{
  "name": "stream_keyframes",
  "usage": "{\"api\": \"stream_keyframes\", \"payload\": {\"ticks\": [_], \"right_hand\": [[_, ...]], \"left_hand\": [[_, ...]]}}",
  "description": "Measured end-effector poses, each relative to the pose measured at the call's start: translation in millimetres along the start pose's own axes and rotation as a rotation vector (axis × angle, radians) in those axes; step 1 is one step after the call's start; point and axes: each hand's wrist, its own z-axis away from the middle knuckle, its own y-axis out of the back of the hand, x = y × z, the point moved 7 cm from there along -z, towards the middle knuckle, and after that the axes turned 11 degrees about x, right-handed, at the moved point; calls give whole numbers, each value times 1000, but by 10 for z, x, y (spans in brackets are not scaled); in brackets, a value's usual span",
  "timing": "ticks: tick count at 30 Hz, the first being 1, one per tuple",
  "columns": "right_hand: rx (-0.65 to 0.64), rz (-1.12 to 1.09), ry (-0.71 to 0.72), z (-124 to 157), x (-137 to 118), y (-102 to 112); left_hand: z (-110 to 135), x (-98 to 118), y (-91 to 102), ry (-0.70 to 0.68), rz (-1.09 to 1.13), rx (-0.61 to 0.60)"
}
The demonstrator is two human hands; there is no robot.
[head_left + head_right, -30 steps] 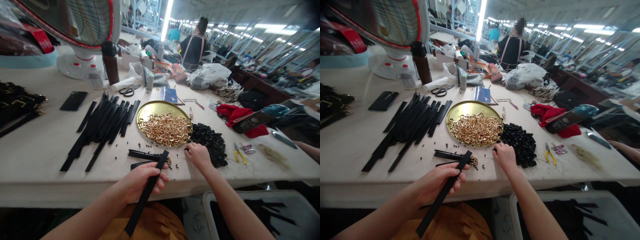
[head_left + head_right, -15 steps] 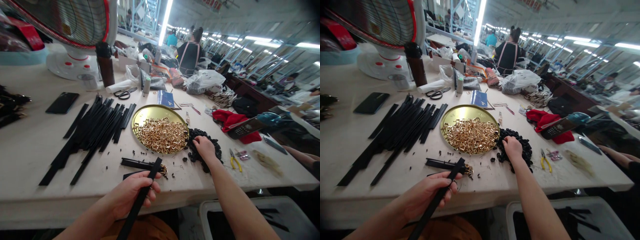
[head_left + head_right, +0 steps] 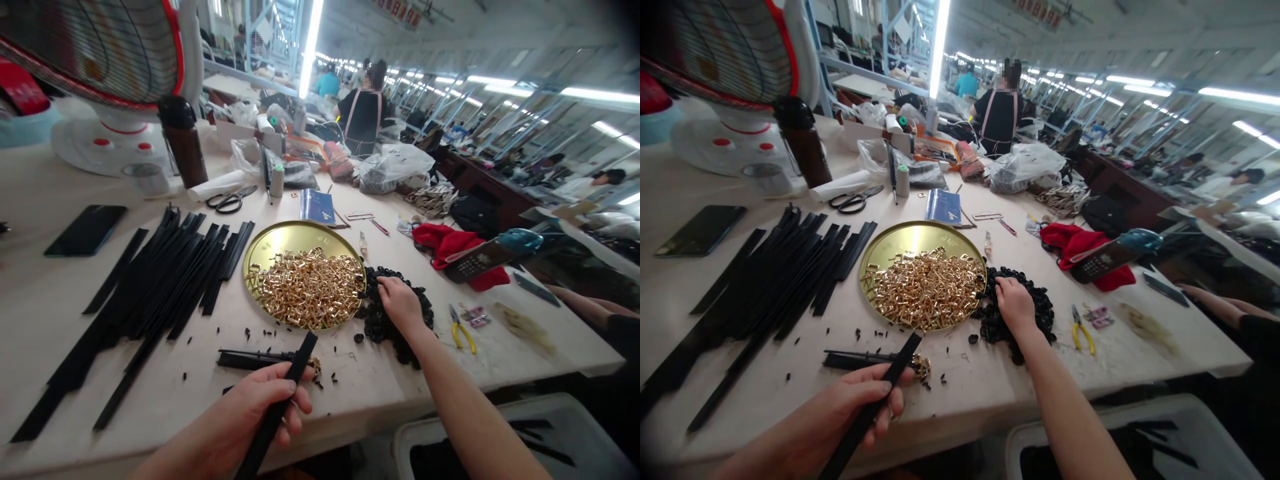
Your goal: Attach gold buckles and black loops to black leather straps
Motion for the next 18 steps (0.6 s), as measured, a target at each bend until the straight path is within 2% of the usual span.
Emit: {"api": "stream_keyframes", "payload": {"ticks": [4,7,10,13,15,16,18], "right_hand": [[-59,3,-20,-244,-51,-187],[-92,-11,-49,-256,6,-249],[-105,-59,-80,-181,95,-229],[-67,-109,-127,-74,136,-91],[8,-255,-225,34,119,89],[41,-410,-308,112,93,183],[34,-872,-537,329,-31,305]], "left_hand": [[-42,101,-33,-2,1,35],[-98,129,-65,9,8,30],[-142,128,-100,13,11,8],[-126,125,-134,13,-5,-19],[-73,142,-157,-2,-7,-43],[-38,155,-171,-12,0,-57],[46,170,-213,-17,24,-102]]}}
